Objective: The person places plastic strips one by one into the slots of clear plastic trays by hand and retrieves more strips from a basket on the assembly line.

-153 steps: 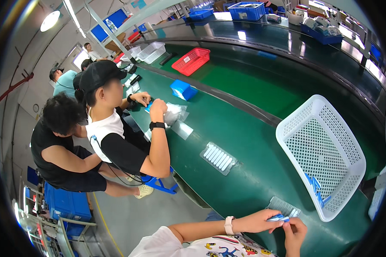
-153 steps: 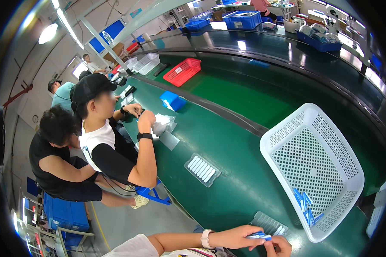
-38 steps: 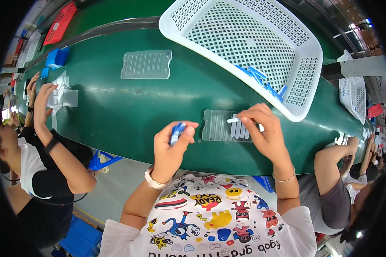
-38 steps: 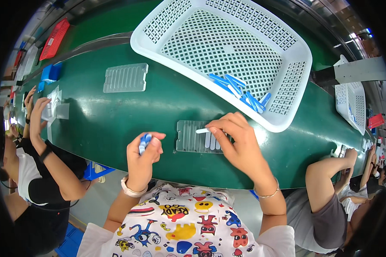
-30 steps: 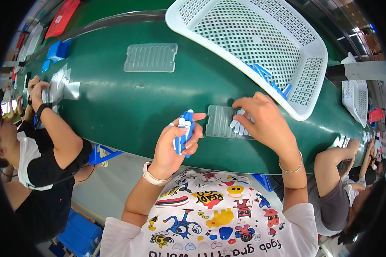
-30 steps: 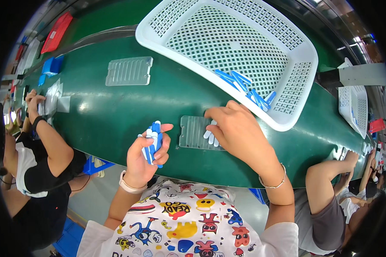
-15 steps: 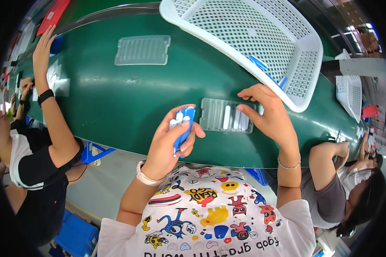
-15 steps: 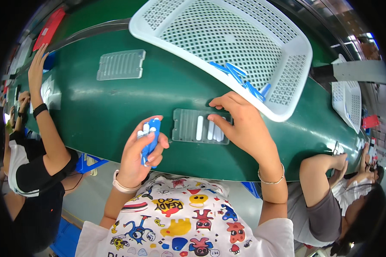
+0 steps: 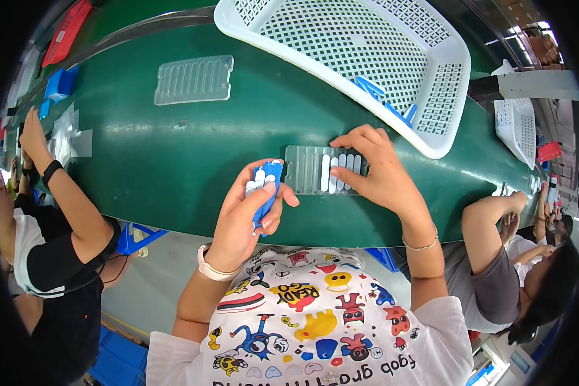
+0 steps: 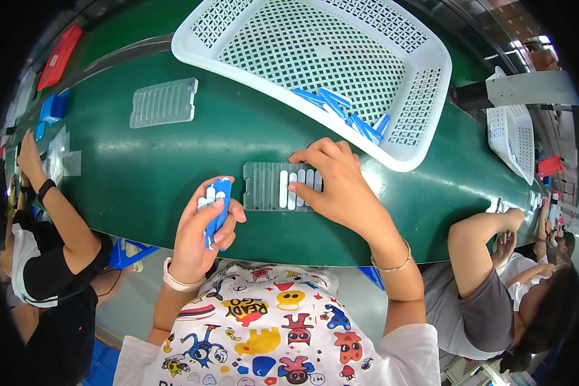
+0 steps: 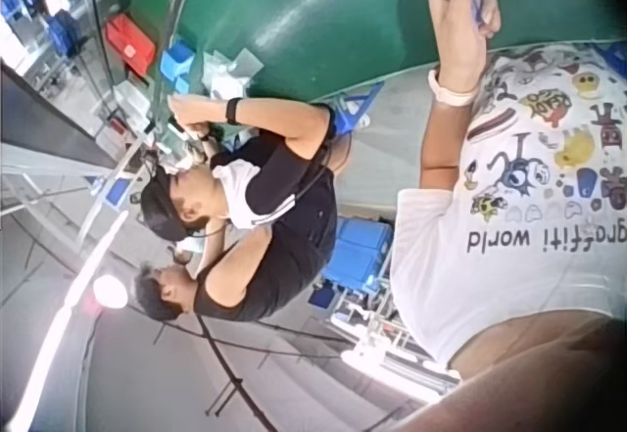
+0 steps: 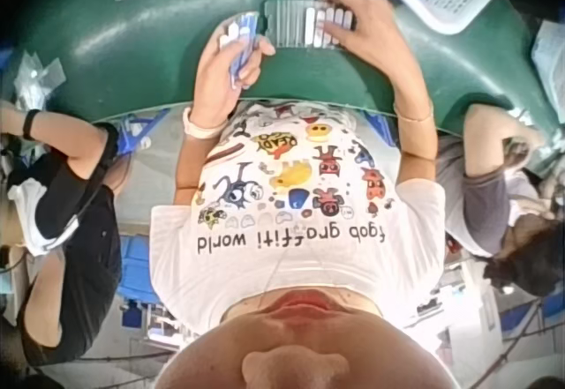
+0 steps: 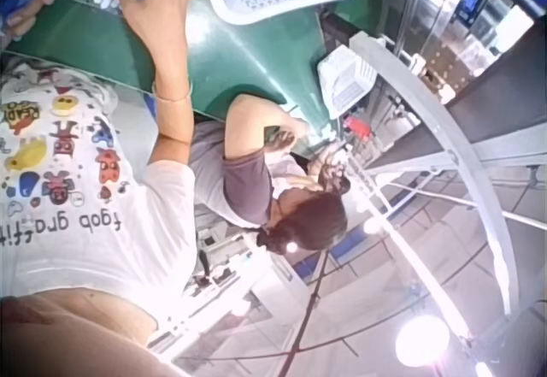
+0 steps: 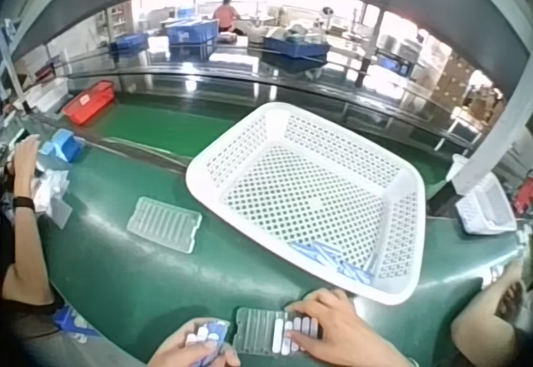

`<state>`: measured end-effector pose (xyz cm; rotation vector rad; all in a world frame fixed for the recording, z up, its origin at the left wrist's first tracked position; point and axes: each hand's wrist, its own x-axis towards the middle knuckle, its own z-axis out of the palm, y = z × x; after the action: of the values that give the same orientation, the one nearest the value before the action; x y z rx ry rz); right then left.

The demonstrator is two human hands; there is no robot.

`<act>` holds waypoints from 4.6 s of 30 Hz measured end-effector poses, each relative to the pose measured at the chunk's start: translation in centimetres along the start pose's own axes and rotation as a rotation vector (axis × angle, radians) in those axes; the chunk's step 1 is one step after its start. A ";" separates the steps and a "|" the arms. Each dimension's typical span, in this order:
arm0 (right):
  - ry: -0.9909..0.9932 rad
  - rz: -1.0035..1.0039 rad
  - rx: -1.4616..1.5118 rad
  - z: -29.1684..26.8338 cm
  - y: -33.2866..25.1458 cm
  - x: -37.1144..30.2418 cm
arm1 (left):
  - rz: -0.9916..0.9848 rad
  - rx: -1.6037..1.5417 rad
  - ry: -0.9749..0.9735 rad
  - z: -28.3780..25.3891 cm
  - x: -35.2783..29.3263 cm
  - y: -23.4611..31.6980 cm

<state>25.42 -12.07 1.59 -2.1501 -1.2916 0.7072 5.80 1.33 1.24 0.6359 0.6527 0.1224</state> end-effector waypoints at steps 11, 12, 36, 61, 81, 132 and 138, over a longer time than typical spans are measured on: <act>0.043 -0.102 0.474 1.0 -3.7 0.6 | 0.045 0.145 -0.048 0.6 -0.1 -0.3; -0.026 -0.061 0.515 1.4 -4.0 0.7 | 0.004 0.182 -0.046 0.4 -0.1 -0.3; 0.333 -0.535 -0.234 1.0 -1.6 -1.8 | 0.012 -0.031 0.022 -2.2 -0.1 -0.4; 0.136 0.094 1.016 2.9 -3.6 -1.4 | 0.006 0.286 -0.244 -1.2 -1.5 0.1; 0.258 -0.329 0.254 3.2 -4.5 -0.8 | -0.083 0.224 -0.418 -1.9 -1.6 0.5; 0.434 -0.341 -0.551 6.5 -3.1 -2.4 | 0.024 0.195 -0.167 -2.8 -1.0 -0.1; 0.364 -0.335 -0.568 6.7 -3.7 -2.8 | 0.021 0.159 -0.161 -3.0 -1.3 -0.5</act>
<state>17.53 -11.96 -0.30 -2.2409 -1.7214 -0.2115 2.91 2.03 -0.17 0.7972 0.5029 0.0385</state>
